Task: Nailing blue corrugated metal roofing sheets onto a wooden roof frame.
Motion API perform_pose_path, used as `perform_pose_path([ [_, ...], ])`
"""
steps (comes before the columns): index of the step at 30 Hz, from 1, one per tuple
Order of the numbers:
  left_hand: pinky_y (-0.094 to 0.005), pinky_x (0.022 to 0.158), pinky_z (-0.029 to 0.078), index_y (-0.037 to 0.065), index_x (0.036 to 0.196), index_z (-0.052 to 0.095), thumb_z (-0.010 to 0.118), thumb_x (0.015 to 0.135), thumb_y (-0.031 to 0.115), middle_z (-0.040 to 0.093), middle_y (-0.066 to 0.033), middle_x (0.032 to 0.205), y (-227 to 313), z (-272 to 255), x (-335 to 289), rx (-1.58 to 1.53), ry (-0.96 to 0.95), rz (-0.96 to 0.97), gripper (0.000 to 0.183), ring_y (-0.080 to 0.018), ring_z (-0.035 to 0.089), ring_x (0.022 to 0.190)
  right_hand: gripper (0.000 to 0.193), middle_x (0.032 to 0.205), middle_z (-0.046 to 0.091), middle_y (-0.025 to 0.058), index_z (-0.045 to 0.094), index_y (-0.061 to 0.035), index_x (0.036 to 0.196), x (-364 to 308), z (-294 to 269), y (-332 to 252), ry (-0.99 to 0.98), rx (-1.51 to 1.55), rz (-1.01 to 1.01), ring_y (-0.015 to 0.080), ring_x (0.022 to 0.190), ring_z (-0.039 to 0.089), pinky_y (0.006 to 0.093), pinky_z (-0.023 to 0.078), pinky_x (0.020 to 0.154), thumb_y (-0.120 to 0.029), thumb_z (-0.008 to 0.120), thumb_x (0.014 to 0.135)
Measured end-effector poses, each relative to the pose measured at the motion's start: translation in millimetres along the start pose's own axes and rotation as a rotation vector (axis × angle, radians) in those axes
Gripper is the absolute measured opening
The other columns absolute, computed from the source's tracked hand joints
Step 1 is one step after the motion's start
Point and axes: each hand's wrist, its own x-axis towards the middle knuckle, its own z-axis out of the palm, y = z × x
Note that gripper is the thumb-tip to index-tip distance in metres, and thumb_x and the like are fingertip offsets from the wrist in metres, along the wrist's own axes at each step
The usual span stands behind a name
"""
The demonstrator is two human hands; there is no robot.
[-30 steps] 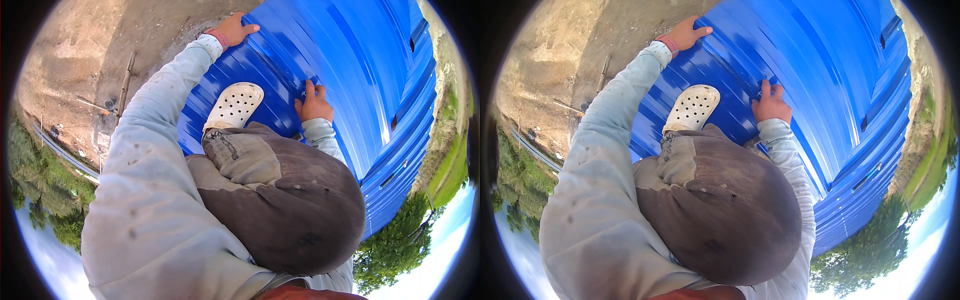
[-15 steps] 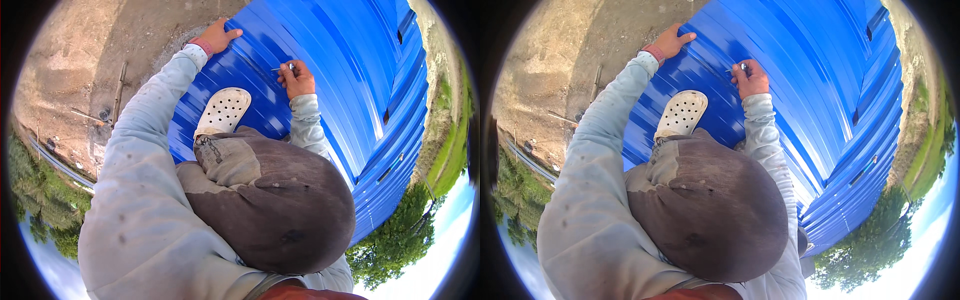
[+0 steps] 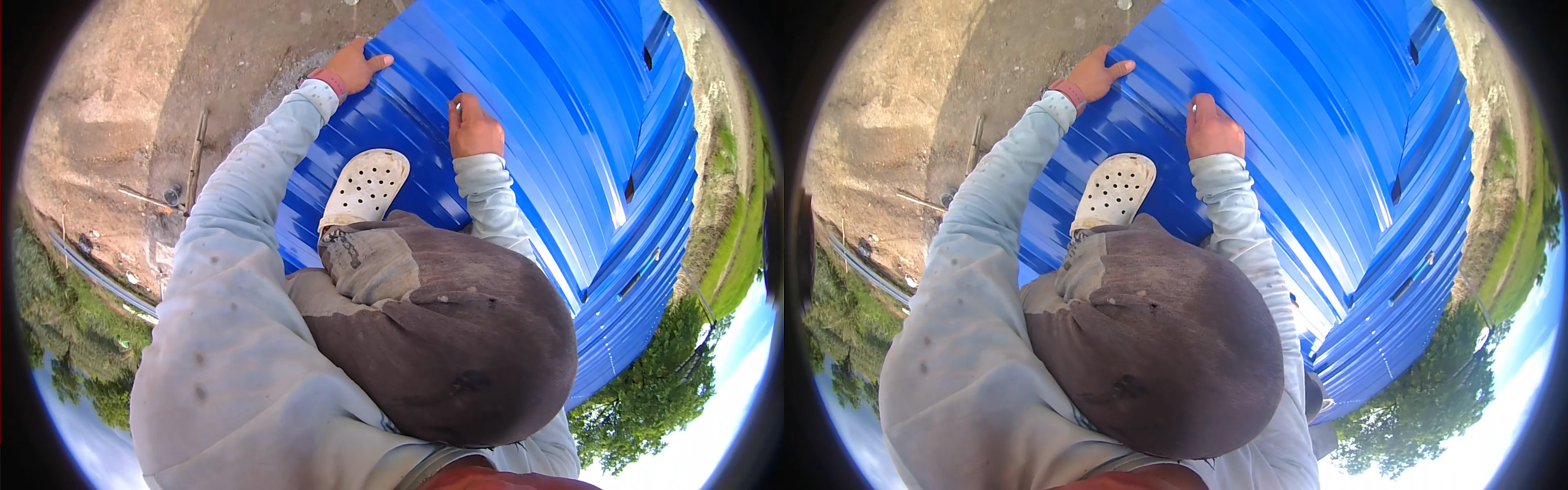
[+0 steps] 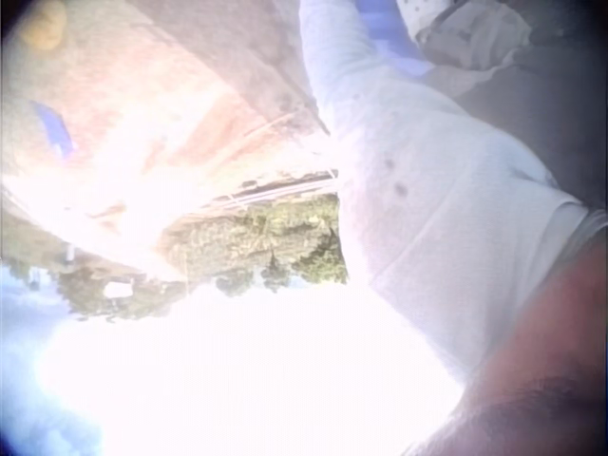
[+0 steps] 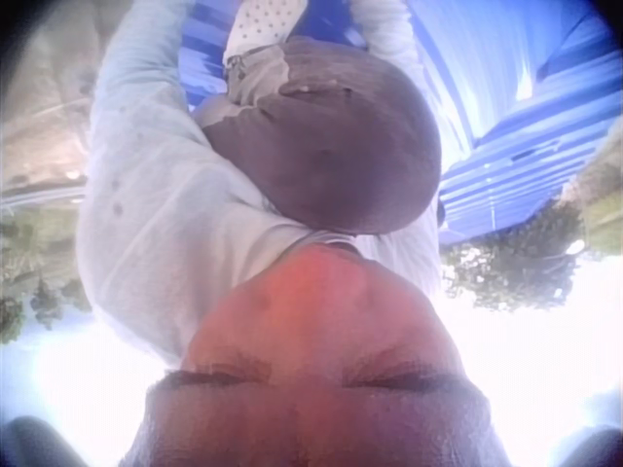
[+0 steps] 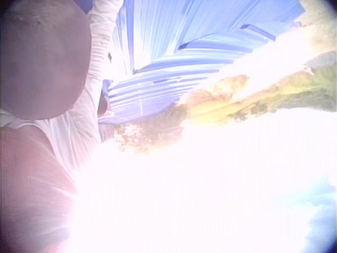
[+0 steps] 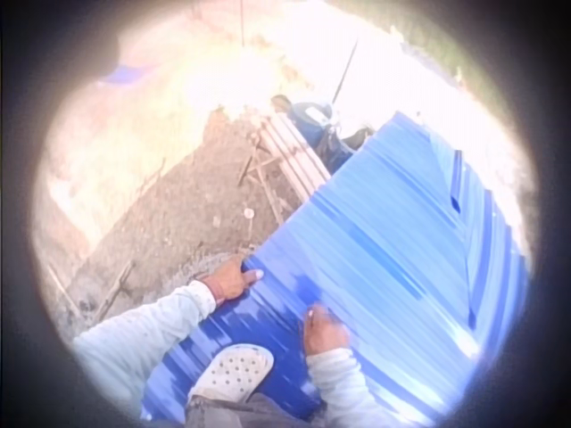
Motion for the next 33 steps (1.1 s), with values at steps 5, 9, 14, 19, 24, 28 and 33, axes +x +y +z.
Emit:
perform_pose_path([
  [5, -0.0429, 0.1, 0.046, -0.006, 0.137, 0.047, 0.068, 0.085, 0.055, 0.06, -0.0278, 0.127, -5, 4, 3, 0.013, 0.016, 0.013, 0.082, -0.0394, 0.06, 0.117, 0.008, 0.081, 0.073, 0.0067, 0.059, -0.0058, 0.096, 0, -30, 22, 0.203, 0.517, 0.271, 0.0205, 0.072, 0.072, 0.032, 0.056, 0.064, -0.014, 0.061, 0.095],
  [9, -0.0432, 0.101, 0.046, -0.006, 0.138, 0.046, 0.069, 0.084, 0.055, 0.06, -0.0281, 0.127, -9, 6, 7, -0.012, 0.011, 0.041, 0.084, -0.0398, 0.059, 0.118, 0.005, 0.086, 0.074, 0.007, 0.058, -0.0049, 0.094, -23, -20, 40, 0.078, 0.314, 0.208, 0.018, 0.075, 0.072, 0.0296, 0.056, 0.065, -0.009, 0.056, 0.096],
  [14, -0.0436, 0.1, 0.046, -0.006, 0.137, 0.047, 0.069, 0.084, 0.056, 0.06, -0.0277, 0.127, -7, 3, 4, 0.008, 0.01, -0.012, 0.084, -0.04, 0.06, 0.116, 0.016, 0.083, 0.07, 0.0114, 0.058, -0.0105, 0.11, -43, 10, 31, 0.132, 0.197, -0.166, 0.0345, 0.076, 0.067, 0.0435, 0.053, 0.069, -0.01, 0.058, 0.095],
  [19, -0.0435, 0.098, 0.047, -0.005, 0.134, 0.049, 0.07, 0.083, 0.055, 0.062, -0.0275, 0.123, -8, 4, 4, -0.029, 0.018, 0.009, 0.082, -0.0401, 0.061, 0.113, 0.009, 0.083, 0.069, 0.0124, 0.062, -0.0104, 0.098, -35, 26, 11, -0.024, 0.203, 0.029, 0.0365, 0.077, 0.065, 0.0458, 0.051, 0.072, -0.017, 0.06, 0.091],
  [24, -0.0435, 0.097, 0.047, -0.006, 0.131, 0.051, 0.07, 0.083, 0.053, 0.063, -0.0276, 0.121, -11, 7, 7, -0.071, 0.016, 0.012, 0.078, -0.04, 0.062, 0.112, 0.011, 0.083, 0.069, 0.0111, 0.062, -0.0097, 0.091, -22, 32, 5, -0.064, 0.167, 0.066, 0.0339, 0.079, 0.066, 0.047, 0.051, 0.074, -0.021, 0.06, 0.09],
  [28, -0.0434, 0.095, 0.048, -0.006, 0.127, 0.054, 0.07, 0.083, 0.053, 0.064, -0.0273, 0.119, -8, 5, 5, -0.062, 0.013, 0.029, 0.075, -0.04, 0.063, 0.109, 0.012, 0.081, 0.069, 0.0117, 0.063, -0.011, 0.091, -16, 33, 5, -0.086, 0.118, 0.054, 0.0351, 0.077, 0.066, 0.047, 0.052, 0.072, -0.023, 0.061, 0.09],
  [33, -0.0427, 0.095, 0.049, -0.004, 0.127, 0.055, 0.071, 0.084, 0.051, 0.065, -0.0257, 0.117, -6, 4, 1, -0.09, 0.022, 0.022, 0.071, -0.0389, 0.064, 0.108, 0.014, 0.08, 0.069, 0.0145, 0.062, -0.0111, 0.09, -12, 31, 5, -0.1, 0.09, 0.022, 0.037, 0.077, 0.067, 0.0475, 0.053, 0.069, -0.025, 0.062, 0.09],
])
